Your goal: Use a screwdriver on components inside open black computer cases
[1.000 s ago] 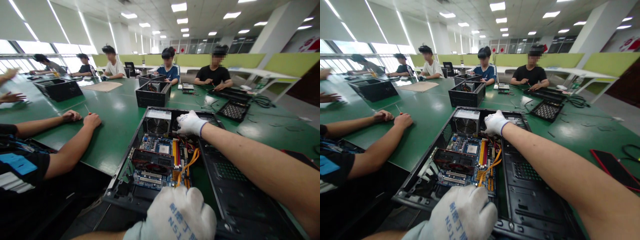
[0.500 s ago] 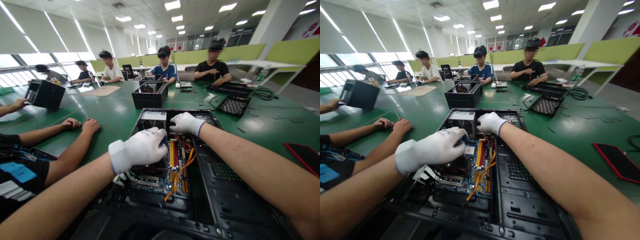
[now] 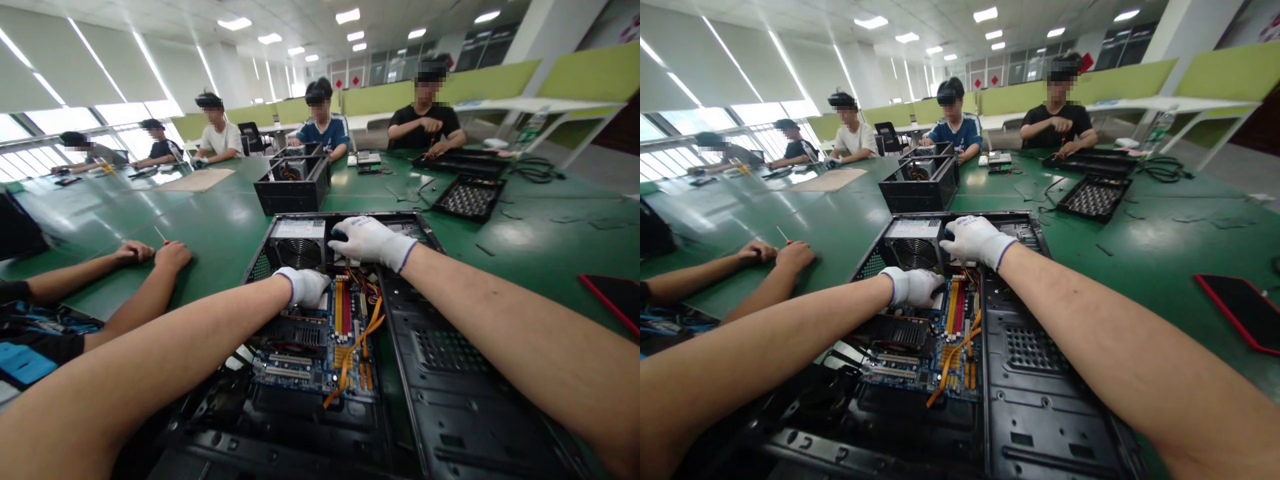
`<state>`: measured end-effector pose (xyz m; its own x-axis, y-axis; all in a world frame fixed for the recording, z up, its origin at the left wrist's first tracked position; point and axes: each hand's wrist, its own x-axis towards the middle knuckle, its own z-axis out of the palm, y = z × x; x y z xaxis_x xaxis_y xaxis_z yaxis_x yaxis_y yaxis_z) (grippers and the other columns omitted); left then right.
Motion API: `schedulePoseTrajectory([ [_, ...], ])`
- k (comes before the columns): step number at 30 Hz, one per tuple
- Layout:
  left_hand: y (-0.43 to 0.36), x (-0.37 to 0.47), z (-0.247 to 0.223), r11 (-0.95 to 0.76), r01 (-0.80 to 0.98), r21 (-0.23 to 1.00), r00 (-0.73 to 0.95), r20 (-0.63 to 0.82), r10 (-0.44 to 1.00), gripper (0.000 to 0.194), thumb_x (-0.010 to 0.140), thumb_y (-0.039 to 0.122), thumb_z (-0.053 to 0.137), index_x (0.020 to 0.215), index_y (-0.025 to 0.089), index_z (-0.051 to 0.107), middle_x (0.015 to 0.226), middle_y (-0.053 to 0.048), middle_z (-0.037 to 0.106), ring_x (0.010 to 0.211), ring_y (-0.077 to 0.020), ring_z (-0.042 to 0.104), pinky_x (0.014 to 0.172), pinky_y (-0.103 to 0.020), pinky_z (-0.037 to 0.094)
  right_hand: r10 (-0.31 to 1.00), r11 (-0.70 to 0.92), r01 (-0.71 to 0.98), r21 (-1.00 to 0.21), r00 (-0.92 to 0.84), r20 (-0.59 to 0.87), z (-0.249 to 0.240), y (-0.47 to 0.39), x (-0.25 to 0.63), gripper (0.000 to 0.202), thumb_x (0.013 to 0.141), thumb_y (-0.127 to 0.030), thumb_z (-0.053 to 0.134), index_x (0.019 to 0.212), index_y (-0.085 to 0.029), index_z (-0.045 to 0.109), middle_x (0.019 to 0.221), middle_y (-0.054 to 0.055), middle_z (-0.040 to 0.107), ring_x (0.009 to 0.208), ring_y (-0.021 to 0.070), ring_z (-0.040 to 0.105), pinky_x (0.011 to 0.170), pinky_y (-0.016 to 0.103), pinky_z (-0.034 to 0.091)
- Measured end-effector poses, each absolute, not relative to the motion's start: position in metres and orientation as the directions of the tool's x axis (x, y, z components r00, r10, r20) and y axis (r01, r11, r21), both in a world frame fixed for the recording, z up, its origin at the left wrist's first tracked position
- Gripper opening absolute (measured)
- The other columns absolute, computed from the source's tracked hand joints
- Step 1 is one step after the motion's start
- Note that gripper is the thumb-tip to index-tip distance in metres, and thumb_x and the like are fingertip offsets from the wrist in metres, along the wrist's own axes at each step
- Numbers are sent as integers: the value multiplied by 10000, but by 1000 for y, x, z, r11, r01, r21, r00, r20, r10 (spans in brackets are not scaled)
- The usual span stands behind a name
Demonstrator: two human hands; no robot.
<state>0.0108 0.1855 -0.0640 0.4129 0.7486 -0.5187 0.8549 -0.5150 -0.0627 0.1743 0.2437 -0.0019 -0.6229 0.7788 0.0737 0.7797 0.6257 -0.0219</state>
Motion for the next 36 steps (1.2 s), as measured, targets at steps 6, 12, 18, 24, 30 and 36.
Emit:
schedulePoseTrajectory([
  [6, 188, 10, -70, -542, 839, -54, 451, -487, 748, 540, 858, 401, 712, 1327, 145, 633, 1338, -171, 708, 1214, -331, 695, 1027, -389, 563, 770, 637, 769, -50, -634, 68, 1, 243, 176, 449, 991, -514, 521, 1170, -167, 741, 1187, 138, 779, 1088, 278, 719, 908, 335, 508],
  [12, 187, 12, -53, -548, 830, -106, 436, -490, 755, 590, 779, 322, 777, 1340, 194, 651, 1329, -139, 715, 1222, -328, 688, 1014, -373, 566, 771, 637, 767, -79, -634, 56, 7, 241, 178, 444, 996, -498, 527, 1180, -161, 749, 1184, 131, 782, 1049, 259, 720, 872, 308, 503],
  [18, 189, 14, -51, -538, 828, -156, 378, -553, 742, 466, 789, 344, 775, 1226, 192, 724, 1246, -129, 757, 1131, -317, 727, 946, -362, 589, 761, 648, 757, -88, -647, 44, 7, 242, 178, 441, 989, -485, 533, 1190, -155, 744, 1127, 123, 791, 989, 252, 725, 824, 308, 497],
  [24, 190, 16, -55, -523, 835, -173, 353, -561, 749, 500, 800, 354, 782, 1274, 209, 714, 1283, -128, 746, 1150, -314, 722, 947, -357, 588, 753, 658, 749, -82, -656, 57, 7, 242, 178, 445, 987, -496, 522, 1156, -152, 749, 1106, 134, 786, 964, 261, 720, 812, 327, 495],
  [30, 188, 18, -50, -522, 833, -185, 344, -565, 750, 508, 819, 360, 785, 1295, 203, 708, 1296, -129, 740, 1172, -309, 716, 957, -339, 585, 759, 651, 756, -71, -650, 38, 8, 240, 178, 450, 989, -485, 524, 1165, -142, 758, 1128, 133, 785, 973, 258, 722, 840, 325, 502],
  [36, 187, 18, -49, -523, 830, -193, 339, -571, 748, 511, 827, 374, 789, 1295, 187, 706, 1313, -140, 731, 1180, -320, 711, 971, -357, 581, 756, 655, 754, -55, -654, 25, 8, 238, 179, 475, 993, -503, 521, 1195, -140, 750, 1133, 137, 787, 985, 254, 724, 849, 316, 500],
])
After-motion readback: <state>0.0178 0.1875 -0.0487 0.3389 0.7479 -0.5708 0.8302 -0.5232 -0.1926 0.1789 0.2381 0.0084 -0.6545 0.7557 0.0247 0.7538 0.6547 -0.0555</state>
